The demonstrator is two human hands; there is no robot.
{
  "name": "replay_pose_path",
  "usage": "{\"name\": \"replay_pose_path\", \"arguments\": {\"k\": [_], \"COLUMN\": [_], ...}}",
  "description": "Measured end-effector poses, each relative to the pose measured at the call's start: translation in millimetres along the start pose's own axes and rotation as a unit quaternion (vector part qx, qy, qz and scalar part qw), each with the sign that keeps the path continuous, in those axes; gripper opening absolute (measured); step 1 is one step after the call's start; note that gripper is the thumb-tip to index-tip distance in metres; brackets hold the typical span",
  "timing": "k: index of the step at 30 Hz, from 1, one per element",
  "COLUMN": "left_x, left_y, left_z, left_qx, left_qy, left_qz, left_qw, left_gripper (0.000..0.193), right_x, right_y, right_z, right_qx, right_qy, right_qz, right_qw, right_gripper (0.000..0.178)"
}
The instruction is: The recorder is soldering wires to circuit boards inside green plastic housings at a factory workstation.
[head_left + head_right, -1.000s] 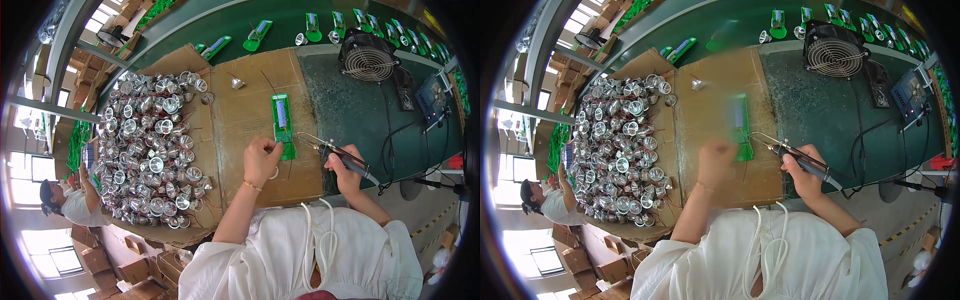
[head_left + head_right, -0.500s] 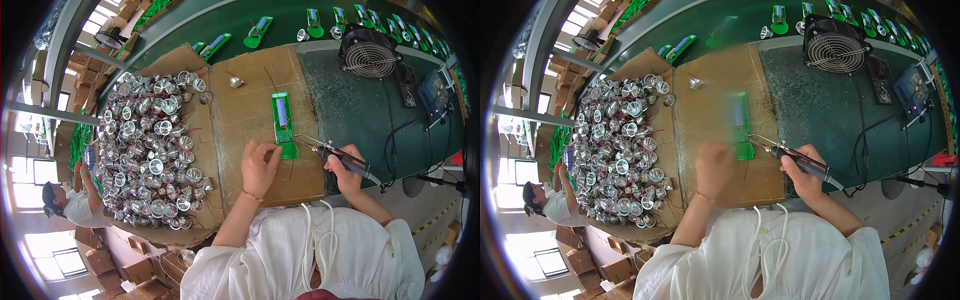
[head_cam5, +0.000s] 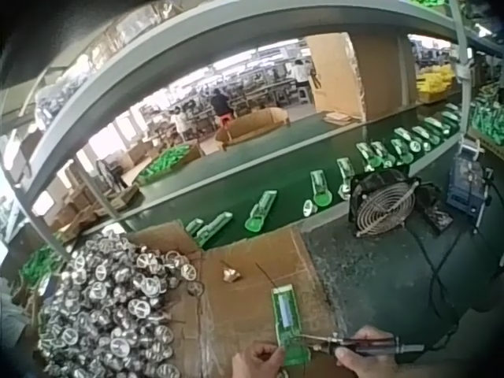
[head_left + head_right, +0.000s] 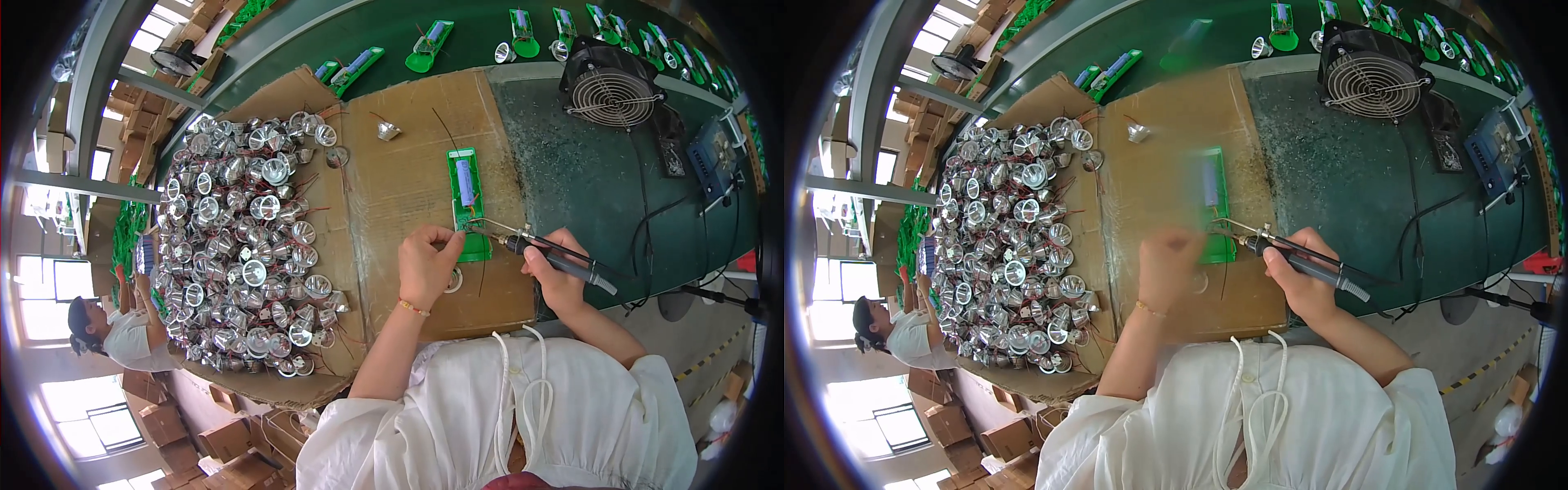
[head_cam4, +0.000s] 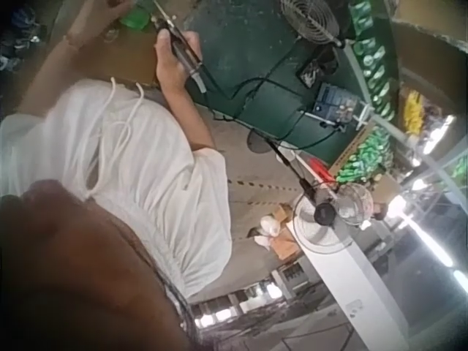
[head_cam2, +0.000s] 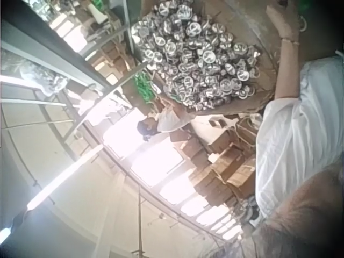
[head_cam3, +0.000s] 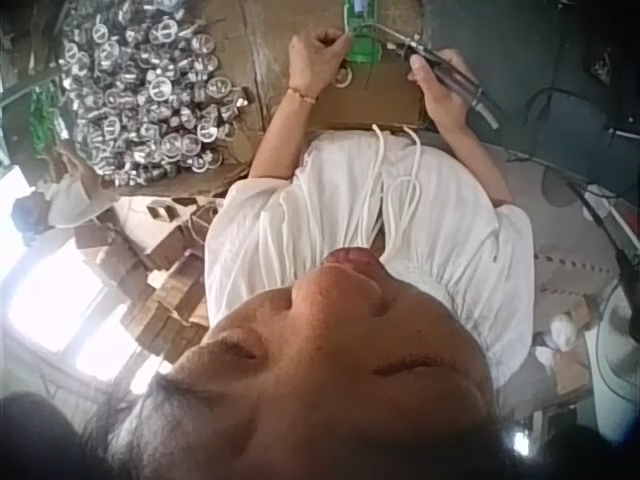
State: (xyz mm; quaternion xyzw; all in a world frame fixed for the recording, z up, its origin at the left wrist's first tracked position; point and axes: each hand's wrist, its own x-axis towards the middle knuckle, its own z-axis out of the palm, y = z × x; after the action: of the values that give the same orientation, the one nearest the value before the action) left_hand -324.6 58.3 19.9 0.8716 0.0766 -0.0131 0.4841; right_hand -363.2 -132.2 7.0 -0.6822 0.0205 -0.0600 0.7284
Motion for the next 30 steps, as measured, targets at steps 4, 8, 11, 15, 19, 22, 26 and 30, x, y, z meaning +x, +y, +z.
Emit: {"name": "replay_pose_path", "arguments": {"k": [4,8,11,15,19,22,26,30], "left_x": [1.8,0.9,3.0,2.6,-2.4,6.6,70.7,206.2], "left_y": [-1.5,5.8,4.5,1.8,20.6,5.6,19.7,51.2], "left_z": [-0.1,-2.9,-3.8,-1.9,-6.8,-13.3,8.0,40.3], "left_qx": [-0.003,0.017,0.02,0.018,-0.033,0.098,0.2,0.284], "left_qy": [-0.008,-0.019,-0.019,-0.01,0.045,-0.025,-0.086,-0.029], "left_qz": [-0.023,-0.034,-0.039,-0.03,-0.01,0.051,0.137,0.172], "left_qw": [1.0,0.999,0.999,0.999,0.998,0.994,0.967,0.943], "left_gripper": [0.019,0.019,0.019,0.019,0.021,0.016,0.015,0.019], "right_x": [-2.3,-4.5,-3.2,0.4,5.9,11.8,18.2,18.5], "right_y": [-2.4,1.0,3.3,7.8,11.0,10.5,15.2,17.0], "right_z": [0.9,-8.0,-12.2,-18.9,-28.8,-35.6,-38.5,-31.2], "right_qx": [0.02,0.023,0.018,0.004,-0.009,-0.023,-0.059,-0.044], "right_qy": [0.028,0.055,0.06,0.069,0.09,0.097,0.095,0.098], "right_qz": [0.014,-0.046,-0.082,-0.081,-0.075,-0.068,-0.043,0.004], "right_qw": [0.999,0.997,0.995,0.994,0.993,0.993,0.993,0.994], "right_gripper": [0.014,0.015,0.016,0.017,0.016,0.017,0.015,0.015]}}
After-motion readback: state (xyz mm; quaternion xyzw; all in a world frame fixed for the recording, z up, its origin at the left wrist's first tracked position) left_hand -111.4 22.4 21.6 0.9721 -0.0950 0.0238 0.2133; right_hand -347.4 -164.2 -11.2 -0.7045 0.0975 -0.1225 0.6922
